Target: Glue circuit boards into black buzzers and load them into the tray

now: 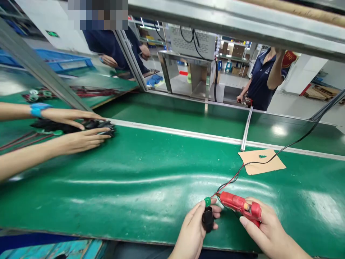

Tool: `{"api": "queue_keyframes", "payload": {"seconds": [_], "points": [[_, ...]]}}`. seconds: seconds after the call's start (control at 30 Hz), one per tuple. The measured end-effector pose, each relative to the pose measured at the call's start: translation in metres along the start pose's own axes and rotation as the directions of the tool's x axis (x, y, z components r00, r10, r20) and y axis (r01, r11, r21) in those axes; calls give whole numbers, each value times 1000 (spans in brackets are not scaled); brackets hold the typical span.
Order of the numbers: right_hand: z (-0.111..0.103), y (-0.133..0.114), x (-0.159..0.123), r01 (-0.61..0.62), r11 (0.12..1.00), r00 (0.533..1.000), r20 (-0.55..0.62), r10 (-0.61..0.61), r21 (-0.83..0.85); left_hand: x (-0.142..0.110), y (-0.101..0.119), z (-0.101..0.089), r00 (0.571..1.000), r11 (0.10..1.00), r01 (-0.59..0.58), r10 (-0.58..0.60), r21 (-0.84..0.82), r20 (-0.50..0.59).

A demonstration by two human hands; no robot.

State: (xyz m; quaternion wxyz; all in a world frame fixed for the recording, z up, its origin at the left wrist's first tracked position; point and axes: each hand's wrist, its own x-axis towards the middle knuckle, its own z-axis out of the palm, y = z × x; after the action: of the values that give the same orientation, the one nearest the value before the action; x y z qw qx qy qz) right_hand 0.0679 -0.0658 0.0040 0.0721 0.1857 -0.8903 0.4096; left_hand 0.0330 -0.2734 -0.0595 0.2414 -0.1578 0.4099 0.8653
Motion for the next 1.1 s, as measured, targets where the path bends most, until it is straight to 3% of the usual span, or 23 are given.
{"api": "queue_keyframes", "payload": {"seconds": [0.1, 0.2, 0.33, 0.57, 0.73, 0.93, 1.1], "points": [[4, 10, -4, -215, 961, 976, -6, 219, 171, 2, 5, 4, 1000, 1000, 5, -5, 2, 23], [9, 18, -6, -405, 814, 905, 55, 422, 416, 3, 8, 7, 999, 1000, -9, 8, 12, 49], [13, 25, -1, -491, 640, 849, 158, 505, 592, 6, 10, 9, 999, 1000, -1, 0, 13, 51], [17, 31, 6, -515, 450, 820, 267, 506, 730, 15, 13, 8, 999, 999, 39, -40, 31, 30], [18, 36, 4, -463, 385, 838, 252, 484, 799, 19, 9, 7, 998, 997, 56, -57, 44, 36], [21, 47, 3, -387, 291, 853, 220, 473, 875, 46, 0, -4, 989, 987, 131, -137, 88, 59], [21, 49, -12, -347, 230, 814, 169, 556, 909, 48, -4, 8, 993, 995, 67, -73, 68, 96]]}}
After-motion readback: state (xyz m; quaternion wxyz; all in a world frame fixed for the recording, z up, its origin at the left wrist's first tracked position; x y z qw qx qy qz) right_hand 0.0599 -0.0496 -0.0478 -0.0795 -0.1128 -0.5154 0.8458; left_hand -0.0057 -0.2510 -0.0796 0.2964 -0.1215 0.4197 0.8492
